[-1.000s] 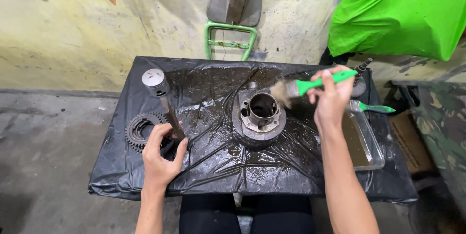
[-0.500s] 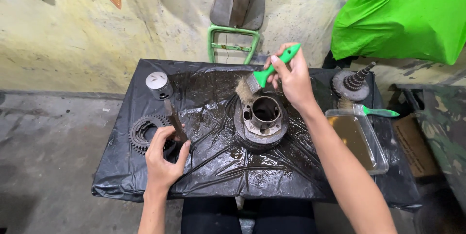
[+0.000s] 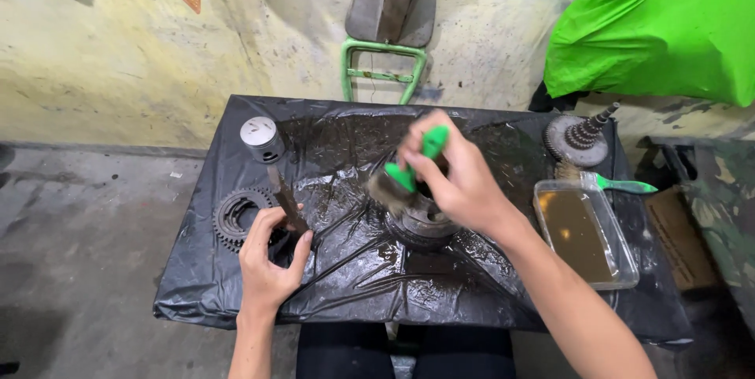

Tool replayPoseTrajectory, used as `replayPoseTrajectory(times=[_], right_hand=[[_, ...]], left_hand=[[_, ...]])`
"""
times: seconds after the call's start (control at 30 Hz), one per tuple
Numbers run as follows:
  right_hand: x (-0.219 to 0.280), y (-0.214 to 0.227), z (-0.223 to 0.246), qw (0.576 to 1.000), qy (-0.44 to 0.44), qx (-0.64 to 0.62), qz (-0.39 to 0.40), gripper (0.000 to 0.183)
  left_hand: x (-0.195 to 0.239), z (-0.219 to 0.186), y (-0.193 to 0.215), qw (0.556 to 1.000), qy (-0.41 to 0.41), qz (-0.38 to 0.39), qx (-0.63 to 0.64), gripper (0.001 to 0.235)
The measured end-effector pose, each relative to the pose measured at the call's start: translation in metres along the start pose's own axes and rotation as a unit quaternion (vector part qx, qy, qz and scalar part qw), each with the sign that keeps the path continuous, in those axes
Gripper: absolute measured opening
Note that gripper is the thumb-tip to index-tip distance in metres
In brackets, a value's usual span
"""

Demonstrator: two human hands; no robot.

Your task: Cleaning a motorcycle cylinder block using a brush and cleaning fluid on a workbench

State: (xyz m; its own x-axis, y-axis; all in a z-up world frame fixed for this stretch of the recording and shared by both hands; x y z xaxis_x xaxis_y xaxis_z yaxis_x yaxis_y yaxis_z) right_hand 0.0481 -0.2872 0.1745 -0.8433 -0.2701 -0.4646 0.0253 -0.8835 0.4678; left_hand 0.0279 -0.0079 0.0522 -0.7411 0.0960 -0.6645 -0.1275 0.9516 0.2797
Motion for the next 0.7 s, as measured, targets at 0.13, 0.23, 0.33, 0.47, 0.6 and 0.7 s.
replayPoseTrajectory(times=[0.13,0.23,0.33,0.47,0.6,0.7], right_hand=[[0.051,0.024,-0.002,0.999,-0.019,-0.035,-0.023,0.008],[0.083,0.036,-0.003,0.994,-0.075,-0.04,-0.065,0.014],[0.096,0.032,0.007,0.993,-0.051,-0.037,-0.102,0.014],[0.116,0.033,0.015,0.995,-0.011,-0.032,-0.097,0.025],[0.157,0.058,-0.006,0.979,-0.043,-0.122,-0.16,0.017],[0.173,0.053,-0.014,0.954,-0.024,-0.098,-0.283,0.023]], left_hand=[[-0.002,0.001,0.0,1.0,-0.01,-0.006,0.006,0.024],[0.0,0.001,0.001,1.0,0.007,0.0,0.006,0.025],[-0.002,0.001,-0.001,1.0,-0.002,0.0,0.008,0.025],[0.001,0.003,-0.002,1.0,0.002,0.003,-0.004,0.026],[0.0,-0.002,-0.001,1.0,0.003,-0.001,-0.006,0.025],[0.002,0.004,-0.002,1.0,-0.015,-0.001,-0.014,0.025]])
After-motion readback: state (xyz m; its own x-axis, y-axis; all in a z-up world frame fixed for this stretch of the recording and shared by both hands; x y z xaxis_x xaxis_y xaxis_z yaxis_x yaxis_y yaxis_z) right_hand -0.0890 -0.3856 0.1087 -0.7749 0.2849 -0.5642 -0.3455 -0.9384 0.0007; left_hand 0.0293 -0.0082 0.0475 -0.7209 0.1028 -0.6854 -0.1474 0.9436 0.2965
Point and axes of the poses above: each hand's wrist, its own x-axis away from the middle knuckle, its own y-axis out of the back of the hand, z = x × y, the point moved 5 cm from there along -x, towards the middle knuckle, and after that the axes turned 6 degrees about x, right-handed, at the moved point
